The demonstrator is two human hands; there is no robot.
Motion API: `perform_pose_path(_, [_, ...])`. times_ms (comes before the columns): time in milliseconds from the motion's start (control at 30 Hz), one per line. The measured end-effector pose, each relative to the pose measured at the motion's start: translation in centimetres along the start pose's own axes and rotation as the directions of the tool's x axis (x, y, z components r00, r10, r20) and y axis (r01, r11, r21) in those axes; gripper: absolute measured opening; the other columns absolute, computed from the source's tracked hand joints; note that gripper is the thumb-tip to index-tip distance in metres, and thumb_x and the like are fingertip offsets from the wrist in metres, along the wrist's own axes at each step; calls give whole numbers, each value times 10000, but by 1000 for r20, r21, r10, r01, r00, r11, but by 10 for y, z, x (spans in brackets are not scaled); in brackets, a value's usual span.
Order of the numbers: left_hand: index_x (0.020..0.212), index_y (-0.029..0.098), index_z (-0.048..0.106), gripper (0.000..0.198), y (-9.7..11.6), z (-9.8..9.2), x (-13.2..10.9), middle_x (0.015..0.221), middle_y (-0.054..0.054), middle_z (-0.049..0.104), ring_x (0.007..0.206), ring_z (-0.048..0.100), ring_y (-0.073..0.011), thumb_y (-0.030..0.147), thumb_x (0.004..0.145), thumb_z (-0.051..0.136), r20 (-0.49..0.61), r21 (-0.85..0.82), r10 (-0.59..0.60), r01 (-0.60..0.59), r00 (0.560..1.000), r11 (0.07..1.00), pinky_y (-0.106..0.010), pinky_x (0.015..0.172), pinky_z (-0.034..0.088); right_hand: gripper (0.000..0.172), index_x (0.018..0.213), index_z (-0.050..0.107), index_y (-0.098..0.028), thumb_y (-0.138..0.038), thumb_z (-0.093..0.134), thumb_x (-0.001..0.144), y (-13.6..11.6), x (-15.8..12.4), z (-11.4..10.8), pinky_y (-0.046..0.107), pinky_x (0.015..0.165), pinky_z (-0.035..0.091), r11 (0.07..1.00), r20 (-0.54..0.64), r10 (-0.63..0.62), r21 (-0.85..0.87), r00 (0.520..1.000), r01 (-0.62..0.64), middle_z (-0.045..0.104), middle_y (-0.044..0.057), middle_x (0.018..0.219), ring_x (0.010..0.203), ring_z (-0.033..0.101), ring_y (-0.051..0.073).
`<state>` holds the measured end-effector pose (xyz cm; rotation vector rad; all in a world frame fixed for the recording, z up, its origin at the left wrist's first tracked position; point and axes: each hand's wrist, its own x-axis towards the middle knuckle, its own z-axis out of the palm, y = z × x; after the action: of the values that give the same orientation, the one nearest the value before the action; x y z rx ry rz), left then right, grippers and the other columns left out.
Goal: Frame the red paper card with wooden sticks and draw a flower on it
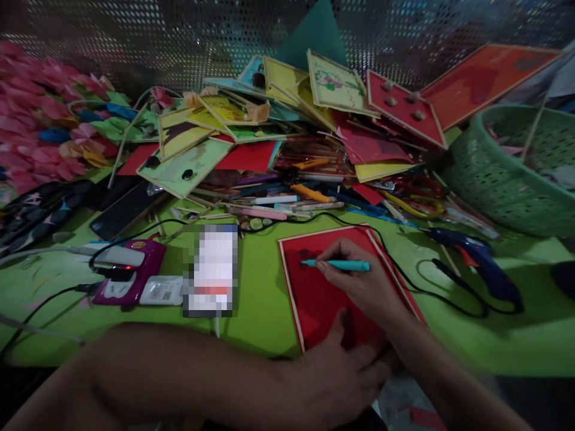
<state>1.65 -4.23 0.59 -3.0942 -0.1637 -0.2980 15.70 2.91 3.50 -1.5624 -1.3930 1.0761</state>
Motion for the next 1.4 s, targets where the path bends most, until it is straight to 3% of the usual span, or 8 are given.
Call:
perform_pose_path(300, [1409,261,572,510,0,-1,0,1608,-61,398,1469,365,-312,161,959,353,53,35,12,-14,999,999,-632,1045,444,277,766,645,-233,-470,787,760,3,0,1,279,552,447,1000,-4,5,-1,1000,-5,634,7,708,612,550,152])
perform_pose_path(567, [1385,287,597,486,-1,-1,0,1610,-56,398,1464,375,-297,195,967,366,64,32,22,-24,998,999,-612,1045,454,265,764,644,-225,-453,780,764,4,1,-1,276,543,435,1000,7,-11,-8,1000,11,624,2,693,602,541,149])
perform_pose_path(800, [1387,256,594,486,1,-1,-2,1603,-73,404,1460,384,-289,184,959,374,19,25,-6,6,1000,1000,-614,1052,448,247,722,638,-223,-424,778,745,-3,1,-1,270,550,435,999,-15,-11,-33,1000,10,626,3,676,602,529,145])
perform_pose_path(1067, [1445,258,528,521,-1,-4,0,1626,-68,364,1477,363,-281,171,982,304,113,53,34,-41,993,998,-606,1053,456,276,731,628,-223,-449,787,741,-2,0,0,266,550,434,1000,-16,2,-2,1000,-2,627,2,683,601,531,142])
perform_pose_path(1400, [1301,323,659,439,1,1,-1,1579,-43,440,1429,417,-277,224,966,393,2,15,-20,20,1000,1000,-617,1049,458,257,774,626,-248,-460,770,798,10,-2,-9,296,600,453,1000,-64,-8,24,998,10,622,-3,732,660,552,164])
